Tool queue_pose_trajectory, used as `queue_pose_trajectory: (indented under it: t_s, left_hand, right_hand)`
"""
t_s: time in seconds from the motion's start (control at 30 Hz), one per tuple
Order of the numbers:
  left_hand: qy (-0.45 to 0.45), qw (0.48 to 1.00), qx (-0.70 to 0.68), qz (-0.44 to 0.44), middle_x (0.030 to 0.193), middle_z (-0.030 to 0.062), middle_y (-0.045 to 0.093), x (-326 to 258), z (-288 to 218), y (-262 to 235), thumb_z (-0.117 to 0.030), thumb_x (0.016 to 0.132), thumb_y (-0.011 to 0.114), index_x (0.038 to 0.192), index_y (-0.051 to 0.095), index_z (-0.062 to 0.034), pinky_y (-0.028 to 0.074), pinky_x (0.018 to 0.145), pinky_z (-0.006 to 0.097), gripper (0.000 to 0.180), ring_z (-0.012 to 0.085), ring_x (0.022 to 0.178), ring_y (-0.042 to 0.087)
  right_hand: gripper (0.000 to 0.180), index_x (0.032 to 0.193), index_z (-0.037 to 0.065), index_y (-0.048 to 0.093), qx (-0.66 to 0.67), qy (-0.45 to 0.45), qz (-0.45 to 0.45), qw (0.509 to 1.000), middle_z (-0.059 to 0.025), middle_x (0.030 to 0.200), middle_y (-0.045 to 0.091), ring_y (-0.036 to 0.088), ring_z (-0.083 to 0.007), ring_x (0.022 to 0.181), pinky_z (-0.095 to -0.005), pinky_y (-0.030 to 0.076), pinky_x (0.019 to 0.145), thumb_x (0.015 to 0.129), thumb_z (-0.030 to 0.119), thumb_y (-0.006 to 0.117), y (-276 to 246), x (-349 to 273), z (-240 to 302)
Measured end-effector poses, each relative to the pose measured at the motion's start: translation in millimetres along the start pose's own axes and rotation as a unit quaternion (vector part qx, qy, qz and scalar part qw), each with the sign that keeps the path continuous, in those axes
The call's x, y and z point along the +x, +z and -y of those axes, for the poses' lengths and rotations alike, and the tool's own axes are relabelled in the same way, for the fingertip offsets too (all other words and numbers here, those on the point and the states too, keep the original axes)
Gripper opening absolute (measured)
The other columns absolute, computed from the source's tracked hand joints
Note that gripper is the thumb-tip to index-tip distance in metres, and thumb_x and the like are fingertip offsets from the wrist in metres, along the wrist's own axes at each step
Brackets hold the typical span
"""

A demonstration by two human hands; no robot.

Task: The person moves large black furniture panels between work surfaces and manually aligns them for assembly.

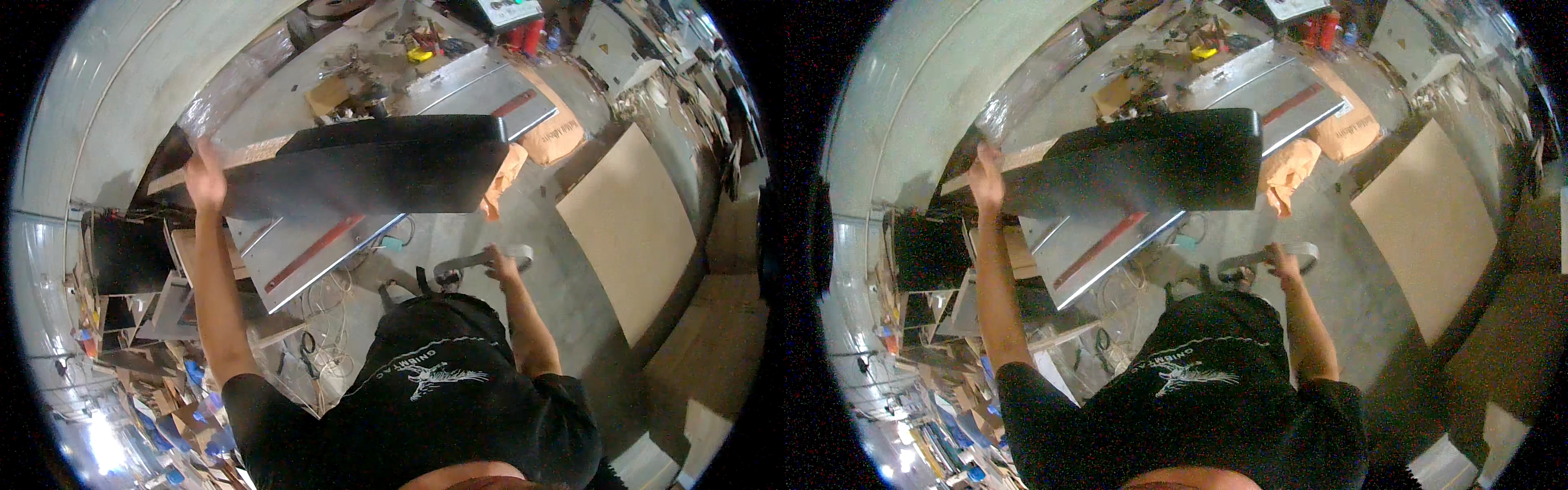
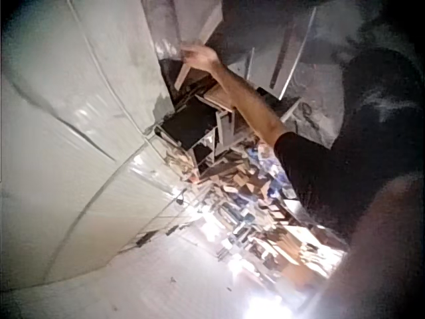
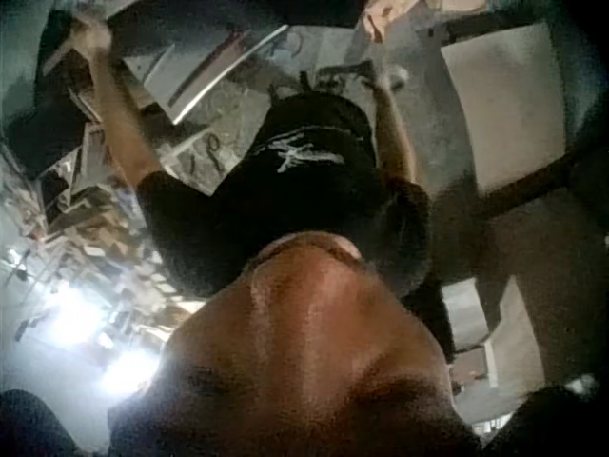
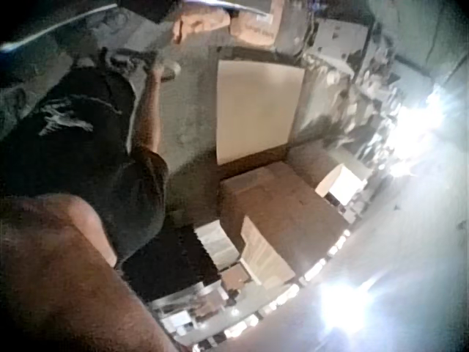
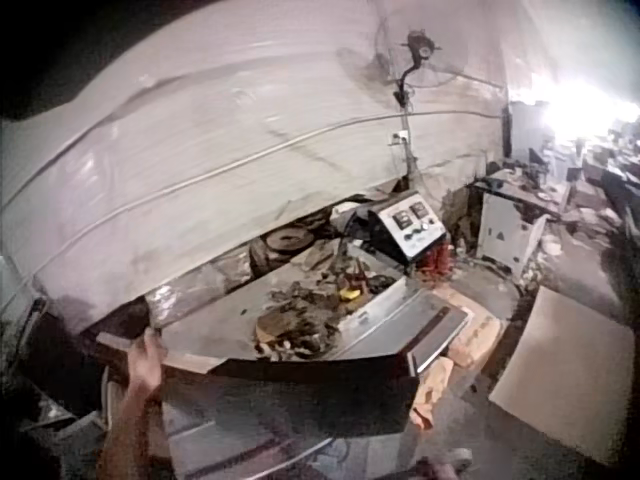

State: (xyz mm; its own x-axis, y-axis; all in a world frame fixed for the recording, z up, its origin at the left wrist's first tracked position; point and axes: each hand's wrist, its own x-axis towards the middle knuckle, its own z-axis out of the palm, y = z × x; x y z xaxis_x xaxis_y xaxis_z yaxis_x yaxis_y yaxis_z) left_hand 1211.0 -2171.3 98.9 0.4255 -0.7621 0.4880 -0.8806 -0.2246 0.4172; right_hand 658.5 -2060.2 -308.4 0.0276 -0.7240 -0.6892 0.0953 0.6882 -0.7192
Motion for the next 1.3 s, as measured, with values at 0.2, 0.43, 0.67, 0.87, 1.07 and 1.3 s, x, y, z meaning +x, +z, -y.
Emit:
queue_pose_trajectory:
  t_s: [0.2,0.43,0.67,0.87,1.07,1.3]
  left_hand:
    - [0.122,0.986,0.088,0.076,0.112,0.0223,0.067,15.5,39.9,4.9,-0.060,0.100,0.033,0.104,0.071,-0.0038,0.034,0.106,0.050,0.069,0.0392,0.114,0.059]
    - [0.139,0.977,0.072,0.142,0.099,0.0197,0.071,24.1,-11.8,-10.8,-0.070,0.094,0.035,0.099,0.075,-0.0100,0.051,0.089,0.048,0.072,0.0381,0.100,0.066]
    - [0.126,0.982,0.032,0.139,0.099,0.0117,0.073,29.3,-1.7,3.5,-0.072,0.088,0.042,0.111,0.074,-0.0229,0.044,0.094,0.051,0.063,0.0298,0.099,0.068]
    - [0.106,0.979,-0.069,0.163,0.091,0.0069,0.073,24.2,1.4,22.8,-0.066,0.088,0.047,0.104,0.077,-0.0212,0.032,0.102,0.053,0.056,0.0215,0.099,0.064]
    - [0.159,0.980,-0.102,0.060,0.095,0.0032,0.074,22.5,8.9,40.4,-0.064,0.088,0.046,0.099,0.078,-0.0225,0.031,0.099,0.051,0.053,0.0221,0.104,0.062]
    - [0.180,0.978,-0.073,0.081,0.097,0.0032,0.074,20.0,1.8,35.4,-0.065,0.088,0.045,0.098,0.078,-0.0224,0.031,0.103,0.053,0.055,0.0217,0.102,0.063]
  right_hand:
    - [0.039,0.117,0.009,0.063,-0.175,0.026,0.117,0.977,-0.0064,0.097,0.068,0.065,-0.0214,0.084,-0.0368,0.052,0.070,0.090,0.035,0.070,79.5,-15.8,-6.6]
    - [0.044,0.129,0.009,0.052,-0.065,0.106,-0.103,0.987,-0.0152,0.101,0.063,0.064,-0.0286,0.089,-0.0425,0.057,0.064,0.094,0.032,0.065,65.0,2.0,-37.7]
    - [0.055,0.141,0.009,0.046,-0.301,0.131,0.154,0.932,-0.0182,0.136,0.049,0.052,-0.0309,0.123,-0.0439,0.053,0.091,0.096,0.036,0.062,131.3,62.2,-94.7]
    - [0.063,0.146,0.008,0.043,-0.419,0.157,0.464,0.765,-0.0173,0.153,0.040,0.045,-0.0316,0.135,-0.0403,0.050,0.098,0.094,0.037,0.064,333.2,40.4,-144.5]
    - [0.069,0.148,0.004,0.039,-0.473,-0.051,0.595,0.648,-0.0197,0.154,0.037,0.033,-0.0315,0.143,-0.0407,0.032,0.113,0.093,0.038,0.066,554.6,-165.5,-66.5]
    - [0.062,0.143,0.003,0.045,-0.330,0.120,0.529,0.773,-0.0200,0.145,0.045,0.042,-0.0289,0.136,-0.0419,0.035,0.110,0.096,0.038,0.064,450.2,-83.3,-74.8]
